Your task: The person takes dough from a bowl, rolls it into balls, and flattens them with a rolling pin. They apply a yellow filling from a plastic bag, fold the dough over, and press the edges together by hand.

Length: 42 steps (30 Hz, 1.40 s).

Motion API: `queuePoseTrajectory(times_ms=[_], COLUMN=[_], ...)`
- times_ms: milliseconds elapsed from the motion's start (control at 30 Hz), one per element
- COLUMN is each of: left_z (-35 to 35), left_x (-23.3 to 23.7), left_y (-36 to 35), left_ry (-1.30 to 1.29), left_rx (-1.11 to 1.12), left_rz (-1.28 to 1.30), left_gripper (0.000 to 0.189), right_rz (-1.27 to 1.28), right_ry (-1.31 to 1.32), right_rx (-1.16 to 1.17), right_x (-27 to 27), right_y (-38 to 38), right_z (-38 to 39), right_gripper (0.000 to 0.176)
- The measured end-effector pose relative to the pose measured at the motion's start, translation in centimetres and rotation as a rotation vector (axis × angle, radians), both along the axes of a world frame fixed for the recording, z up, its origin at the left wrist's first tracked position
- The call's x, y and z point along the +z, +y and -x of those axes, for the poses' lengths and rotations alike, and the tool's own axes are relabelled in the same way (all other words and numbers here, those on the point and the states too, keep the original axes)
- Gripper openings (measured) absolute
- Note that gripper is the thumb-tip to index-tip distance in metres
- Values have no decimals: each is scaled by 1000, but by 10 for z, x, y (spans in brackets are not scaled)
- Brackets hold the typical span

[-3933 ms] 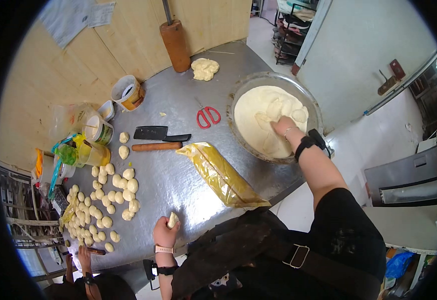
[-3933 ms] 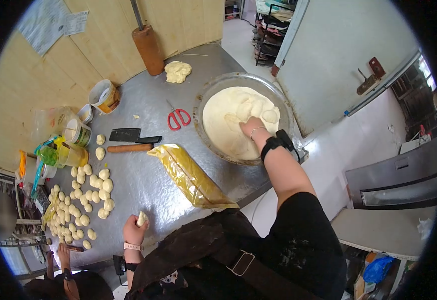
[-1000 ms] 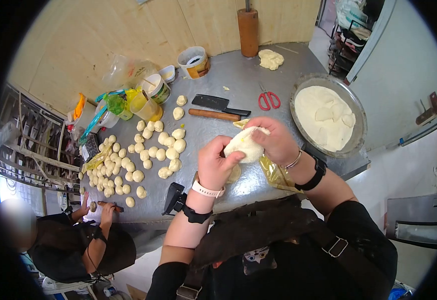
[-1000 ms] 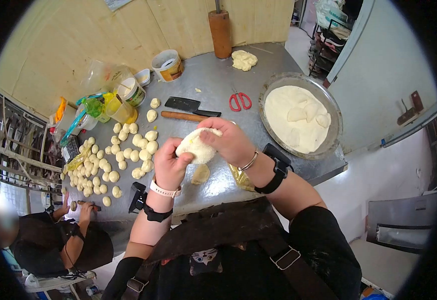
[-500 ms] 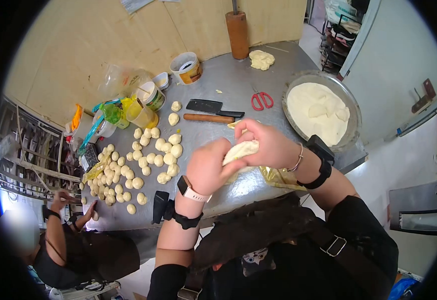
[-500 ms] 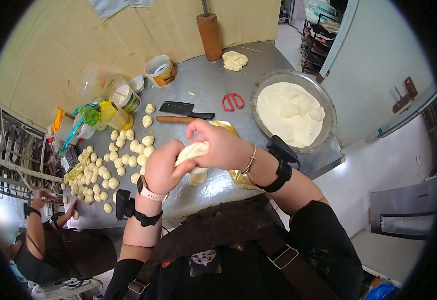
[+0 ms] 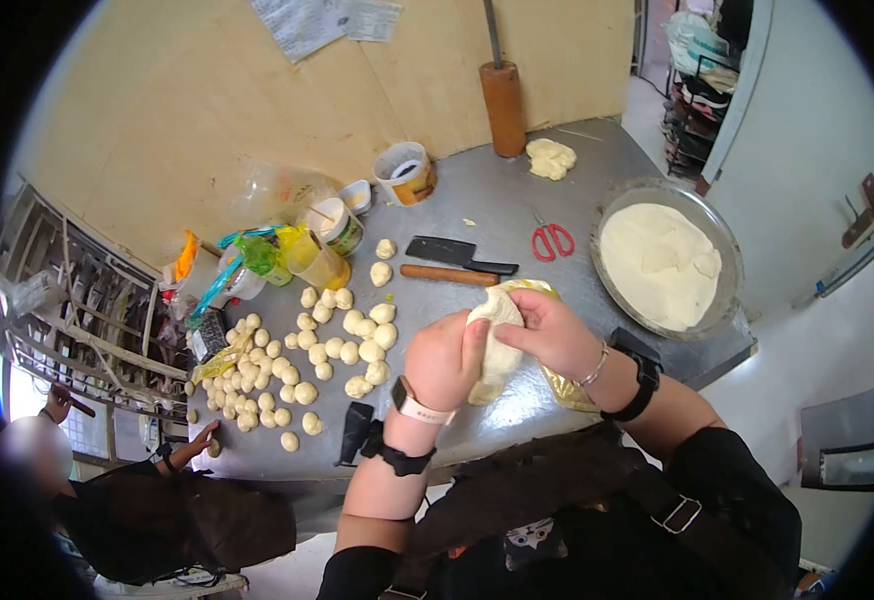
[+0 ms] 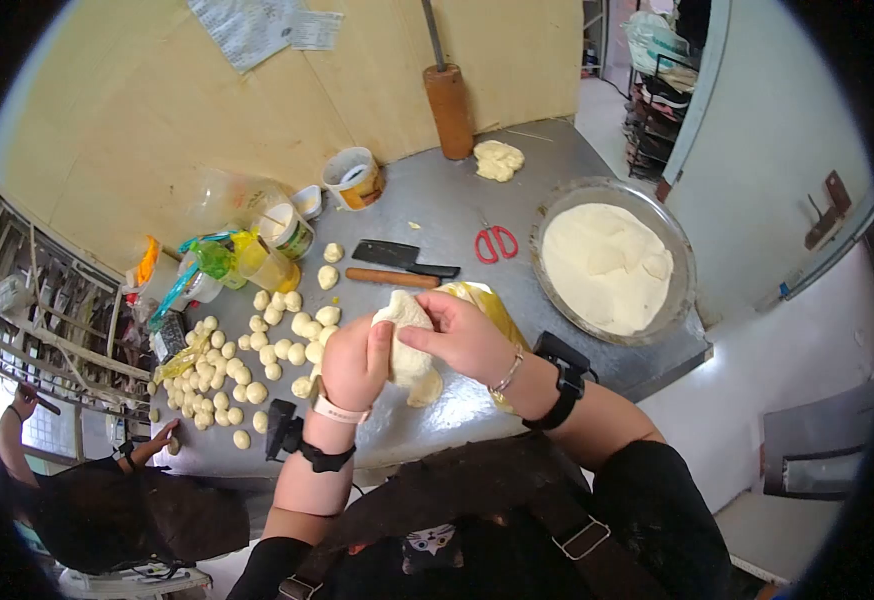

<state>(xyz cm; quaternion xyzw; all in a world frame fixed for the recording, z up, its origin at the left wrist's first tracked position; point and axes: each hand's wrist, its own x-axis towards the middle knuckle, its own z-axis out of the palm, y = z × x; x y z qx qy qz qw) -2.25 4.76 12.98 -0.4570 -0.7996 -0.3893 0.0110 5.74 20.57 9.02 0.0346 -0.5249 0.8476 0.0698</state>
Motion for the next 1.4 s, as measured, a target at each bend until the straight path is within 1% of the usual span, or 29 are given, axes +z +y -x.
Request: queuePoseTrajectory(times_ms=[33,67,167,200,233,300,333,433,467,567,600,700,733,833,867,967,1000,1033,1067,1100,1133,1233,1267,1333,1367,1400], left_z=[1,1,-2,-4,-1,9,7,8,8,9,1,17,13,6,12,16,9,15,27,29,25,-6,-7,-6,-6,-6], left_x=[-1,-6,-12,-12,-14,-16,1,-6,-10,-13,-9,-17,-22,-24,-33,-57,-44,-58,-82,-84,-86,-83,-83,-78,-75,-72], left_y=[1,0,4,8,8,6,4,5,3,6,13,7,14,24,24,43,49,44,35,33,32,48,49,48,47,47], left_ry=[46,72,-224,-361,-390,-450,-339,-273,-256,-563,-810,-658,-655,-587,-532,-1080,-1392,-1348,-1299,-1247,-1137,-781,-809,-773,-754,-888], left_rx=[-2,34,41,1,-27,-78,-63,17,20,-70,-45,-147,-84,-21,-30,48,115,24,-69,-162,-160,-70,-62,-56,-56,-30], left_rz=[35,-34,-95,-249,-294,-381,-121,-36,-53,-245,-386,-163,-116,-72,-54,-234,-288,-166,-43,81,189,75,-23,-45,-54,-74], left_gripper=[26,31,31,30,29,27,28,28,29,31,32,31,33,35,37,47,57,64,72,80,65,41,31,32,33,33], right_rz=[18,38,43,40,38,-71,-124,-118,-88,-14,0,-14,-31,-67,-228,241,383,418,452,488,482,430,402,347,384,420], right_ry=[-2,-9,-20,-2,14,33,43,35,16,-40,-61,-93,-100,-74,-206,-422,-440,-409,-375,-342,-319,-345,-329,-292,-280,-267], right_rx=[-7,-17,-98,-136,-172,-133,-112,-99,-87,-58,-46,7,24,79,193,347,279,250,218,184,195,133,154,196,180,162], right_x=[0,-1,0,1,0,-5,-8,-7,-5,3,6,-1,-6,-22,-27,-47,-45,-51,-60,-62,-63,-57,-60,-66,-66,-64], right_y=[-2,-3,-8,-8,-7,-6,-6,-8,-7,-2,1,6,8,14,22,37,40,43,47,50,53,51,51,53,53,55], right_z=[2,3,4,5,5,6,7,7,7,1,-1,-2,-2,1,-2,-5,-5,-4,-3,-2,-2,-3,-3,-1,-2,-3], right_gripper=[22,21,20,20,20,20,20,21,20,21,21,24,26,30,32,32,30,30,31,31,31,31,31,32,33,34])
